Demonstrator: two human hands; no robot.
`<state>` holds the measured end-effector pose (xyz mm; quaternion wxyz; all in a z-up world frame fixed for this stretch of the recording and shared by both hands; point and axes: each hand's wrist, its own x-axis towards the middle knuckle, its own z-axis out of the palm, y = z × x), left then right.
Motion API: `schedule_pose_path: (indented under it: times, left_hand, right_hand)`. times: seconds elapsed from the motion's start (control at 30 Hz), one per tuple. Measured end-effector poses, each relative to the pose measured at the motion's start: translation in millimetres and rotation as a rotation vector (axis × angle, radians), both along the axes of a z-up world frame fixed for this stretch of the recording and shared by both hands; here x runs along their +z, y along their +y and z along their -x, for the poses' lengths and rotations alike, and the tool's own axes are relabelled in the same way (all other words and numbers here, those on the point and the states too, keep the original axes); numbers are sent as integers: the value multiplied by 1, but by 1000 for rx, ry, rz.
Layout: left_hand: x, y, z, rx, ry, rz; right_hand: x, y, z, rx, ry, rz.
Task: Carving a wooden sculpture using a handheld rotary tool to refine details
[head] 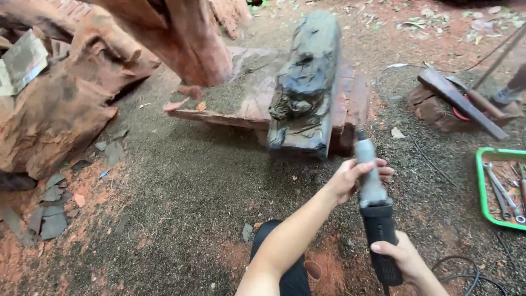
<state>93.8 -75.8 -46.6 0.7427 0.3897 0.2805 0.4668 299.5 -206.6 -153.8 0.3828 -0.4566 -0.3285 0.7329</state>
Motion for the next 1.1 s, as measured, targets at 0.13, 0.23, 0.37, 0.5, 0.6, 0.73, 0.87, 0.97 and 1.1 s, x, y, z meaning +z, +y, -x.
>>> schedule_pose_path:
  times: [0.13, 0.23, 0.37, 0.5, 0.6, 0.73, 0.87, 0.97, 1.1]
  left_hand:
    - [-1, 5, 17, 119, -138, 290]
    - [-9, 23, 36, 121, -254, 302]
    - [-9, 48, 50, 140, -423, 268]
    - [2, 57, 56, 380, -223, 301]
    - [-11, 73, 63, 386, -293, 245]
    - [-8, 81, 67, 413, -286, 303]
    - [-30, 90, 64, 423, -265, 266]
    - [-28, 87, 59, 468, -297, 270]
    - [-20, 83, 61, 464, -316, 263]
  right_hand:
    - [14, 3, 10, 135, -146, 40]
    - [58, 9, -7, 292, -45, -17]
    - [121, 8, 16, 54, -155, -56]
    - [151, 12, 34, -87, -380, -97]
    - [166, 23, 41, -66, -537, -155]
    - [170, 34, 43, -62, -596, -190]
    - [173, 35, 46, -62, -573, -181]
    - [174, 35, 45, -54, -583, -172]
    - [175, 38, 44, -53, -633, -194]
